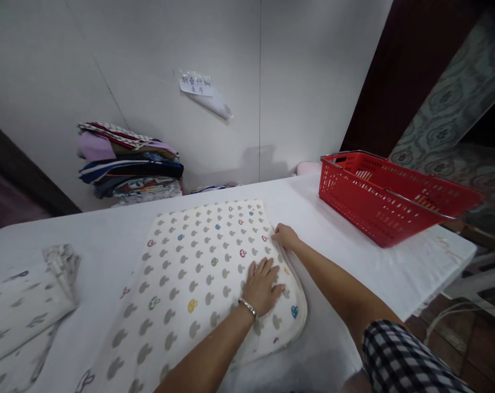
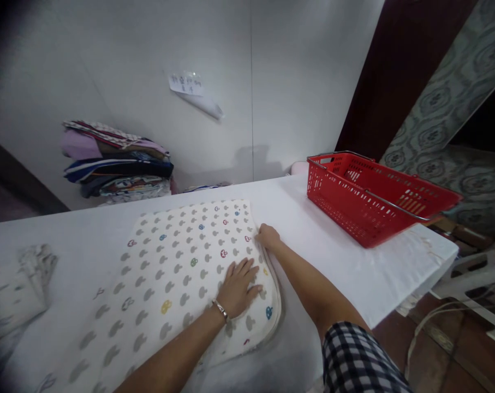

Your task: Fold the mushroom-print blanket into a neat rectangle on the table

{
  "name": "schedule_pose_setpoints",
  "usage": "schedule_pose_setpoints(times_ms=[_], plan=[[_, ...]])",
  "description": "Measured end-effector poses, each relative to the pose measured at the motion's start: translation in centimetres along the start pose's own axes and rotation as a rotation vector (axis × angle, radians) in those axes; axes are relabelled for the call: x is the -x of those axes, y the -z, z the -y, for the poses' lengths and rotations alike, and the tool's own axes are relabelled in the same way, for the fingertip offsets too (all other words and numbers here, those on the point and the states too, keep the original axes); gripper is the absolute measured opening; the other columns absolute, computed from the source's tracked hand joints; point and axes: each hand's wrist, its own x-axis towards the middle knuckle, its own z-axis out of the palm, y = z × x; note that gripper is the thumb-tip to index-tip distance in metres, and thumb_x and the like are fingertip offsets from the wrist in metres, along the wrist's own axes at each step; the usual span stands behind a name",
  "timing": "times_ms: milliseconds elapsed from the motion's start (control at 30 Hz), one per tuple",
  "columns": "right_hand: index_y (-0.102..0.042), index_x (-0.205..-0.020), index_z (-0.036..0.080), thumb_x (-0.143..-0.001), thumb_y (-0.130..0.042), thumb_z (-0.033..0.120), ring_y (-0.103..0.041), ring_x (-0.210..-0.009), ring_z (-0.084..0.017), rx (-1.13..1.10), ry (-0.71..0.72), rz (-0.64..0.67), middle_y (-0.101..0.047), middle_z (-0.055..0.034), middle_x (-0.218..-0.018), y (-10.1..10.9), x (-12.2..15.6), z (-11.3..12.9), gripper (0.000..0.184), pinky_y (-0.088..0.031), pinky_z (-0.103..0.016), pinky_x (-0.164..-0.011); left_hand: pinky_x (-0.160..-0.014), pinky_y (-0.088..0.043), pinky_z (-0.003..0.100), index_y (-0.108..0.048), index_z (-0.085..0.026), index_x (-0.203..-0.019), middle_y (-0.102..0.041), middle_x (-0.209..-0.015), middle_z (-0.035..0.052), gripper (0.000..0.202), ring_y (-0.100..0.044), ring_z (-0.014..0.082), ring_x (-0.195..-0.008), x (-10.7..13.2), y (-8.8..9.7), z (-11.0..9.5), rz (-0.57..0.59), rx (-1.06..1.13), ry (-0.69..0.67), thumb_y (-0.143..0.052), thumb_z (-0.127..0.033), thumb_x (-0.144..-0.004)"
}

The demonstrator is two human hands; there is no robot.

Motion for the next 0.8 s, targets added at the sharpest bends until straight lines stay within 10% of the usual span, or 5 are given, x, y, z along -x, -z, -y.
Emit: schedule_pose_setpoints(times_ms=[200, 400, 567, 800], plan=[[-0.057, -0.106, 0.019, -0.074, -0.060, 0.035, -0.059, -0.092, -0.021, -0.034, 0.022, 0.005, -0.065, -0.0081, -0.102, 0.1, -1.8, 0.3, 0.036, -0.041, -0.026, -0.069, -0.110, -0.022, 0.044, -0.049, -0.024, -0.128, -0.036, -0.145, 0.0070, 0.049, -0.028, 0.0227, -0.135, -0.9, 3.8, 1.7, 0.139, 0.104, 0.076, -0.040, -0.049, -0.087], [-0.055, -0.109, 0.020, -0.071, -0.064, 0.036, -0.059, -0.091, -0.020, -0.099, -0.004, -0.002, -0.064, -0.0067, -0.103, -0.4, -5.2, 1.6, 0.042, -0.041, -0.025, -0.067, -0.110, -0.018, 0.050, -0.054, -0.023, -0.123, -0.036, -0.145, 0.0076, 0.044, -0.026, 0.0269, -0.135, -1.2, 7.5, 8.7, 0.031, -0.140, 0.288, -0.040, -0.046, -0.087], [-0.054, -0.111, 0.020, -0.075, -0.060, 0.031, -0.060, -0.090, -0.018, -0.118, -0.021, -0.028, -0.064, -0.0059, -0.104, -1.0, -6.8, 2.2, 0.039, -0.042, -0.023, -0.068, -0.108, -0.020, 0.053, -0.048, -0.021, -0.129, -0.035, -0.145, 0.0100, 0.050, -0.026, 0.0274, -0.135, 0.6, 6.6, 13.2, -0.063, -0.242, 0.407, -0.036, -0.047, -0.088], [-0.054, -0.111, 0.018, -0.078, -0.058, 0.032, -0.060, -0.095, -0.022, -0.073, -0.054, -0.050, -0.063, -0.0103, -0.106, -1.0, -6.8, 2.2, 0.037, -0.043, -0.027, -0.070, -0.108, -0.021, 0.052, -0.048, -0.021, -0.128, -0.039, -0.143, 0.0104, 0.050, -0.030, 0.0267, -0.133, 1.4, 5.0, 13.6, -0.164, -0.229, 0.381, -0.033, -0.048, -0.089]])
